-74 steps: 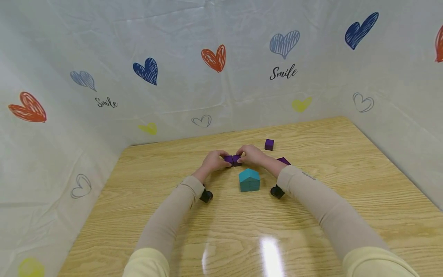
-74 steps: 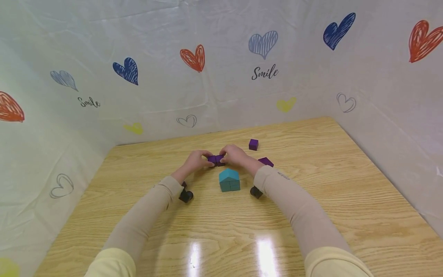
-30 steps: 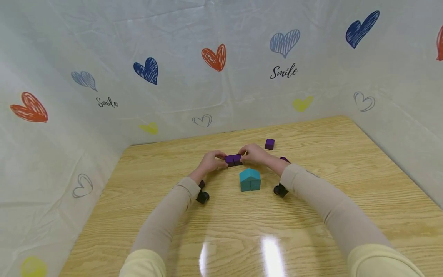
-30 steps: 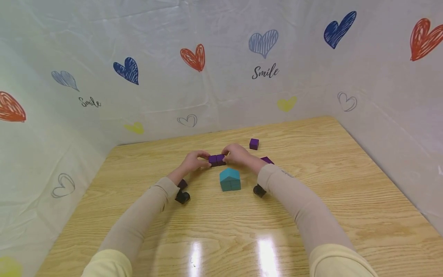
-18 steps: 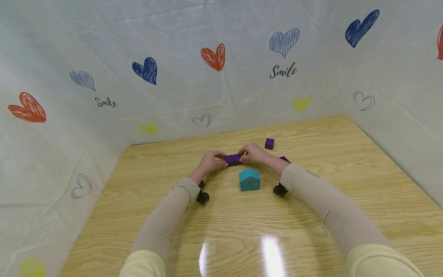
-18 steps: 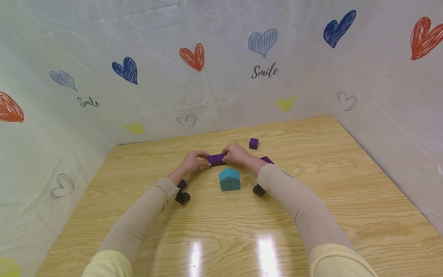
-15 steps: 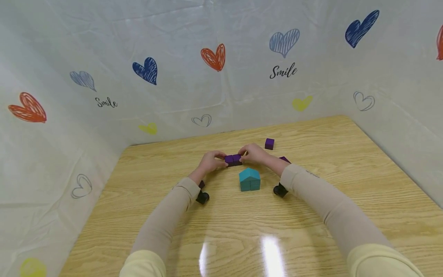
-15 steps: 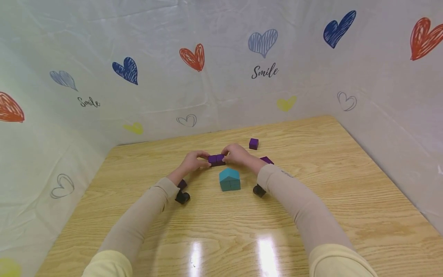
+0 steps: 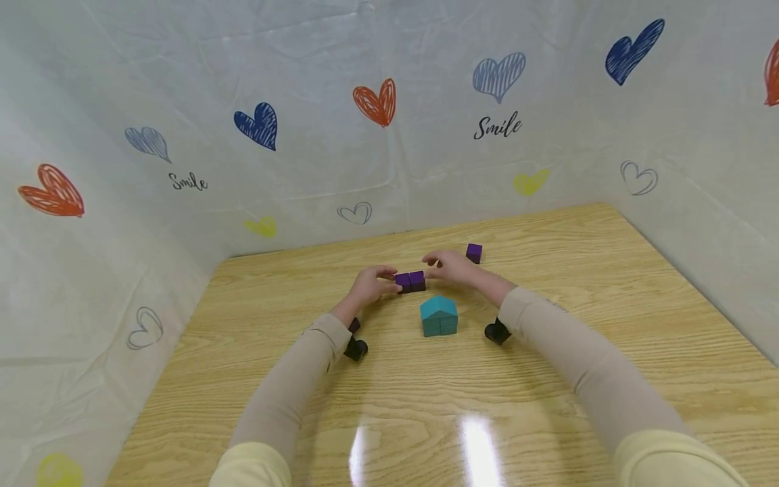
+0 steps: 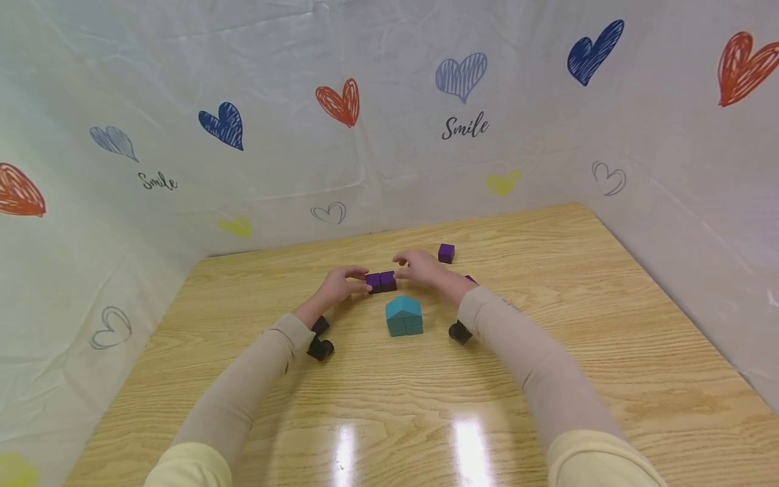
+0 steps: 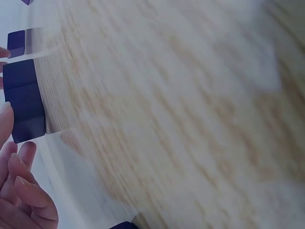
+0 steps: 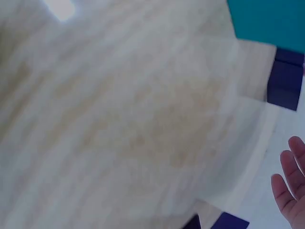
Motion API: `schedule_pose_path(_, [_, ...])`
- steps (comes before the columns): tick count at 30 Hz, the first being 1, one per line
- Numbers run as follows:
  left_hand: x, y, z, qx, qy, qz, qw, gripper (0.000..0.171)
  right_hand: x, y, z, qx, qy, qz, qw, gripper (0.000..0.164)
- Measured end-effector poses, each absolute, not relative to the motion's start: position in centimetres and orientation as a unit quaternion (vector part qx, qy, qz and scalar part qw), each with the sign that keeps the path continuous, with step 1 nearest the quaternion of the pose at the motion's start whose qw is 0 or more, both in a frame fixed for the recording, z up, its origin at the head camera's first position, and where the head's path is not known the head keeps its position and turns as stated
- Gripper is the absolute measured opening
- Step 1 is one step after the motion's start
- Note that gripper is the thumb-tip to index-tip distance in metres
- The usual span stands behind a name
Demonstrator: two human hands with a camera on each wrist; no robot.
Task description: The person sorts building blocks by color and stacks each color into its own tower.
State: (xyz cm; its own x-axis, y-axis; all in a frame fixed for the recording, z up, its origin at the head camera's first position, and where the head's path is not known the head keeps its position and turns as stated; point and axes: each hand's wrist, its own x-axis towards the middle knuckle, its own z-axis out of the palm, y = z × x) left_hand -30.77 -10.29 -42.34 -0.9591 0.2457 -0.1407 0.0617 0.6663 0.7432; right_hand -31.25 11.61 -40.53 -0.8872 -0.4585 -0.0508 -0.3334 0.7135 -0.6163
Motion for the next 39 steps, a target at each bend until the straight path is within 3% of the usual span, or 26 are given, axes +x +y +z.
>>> schedule_pose_path(6, [-30.7,-10.4,-42.3,0.092,0.902,0.405,0.116,0.043,-32.2,13.6,-39.1,-0.215,0.933,-0.284,0.049,0.043])
schedule_pose_path(13, [-30.7,-10.5,-42.3,0.085,0.903,0.404,0.117,0.041,-33.2,16.5,-38.4,-0.187,0.948,-0.255,0.027,0.041])
schedule_pose_path(23, [-30.6,-10.4,-42.2,0.08,0.904,0.403,0.12,0.04,-33.5,19.3,-39.5,-0.154,0.954,-0.249,0.07,0.047])
schedule_pose_path(39, [-30.5,-10.3,-42.3,0.08,0.903,0.406,0.114,0.039,-32.6,19.7,-40.9,-0.101,0.937,-0.328,0.062,0.044])
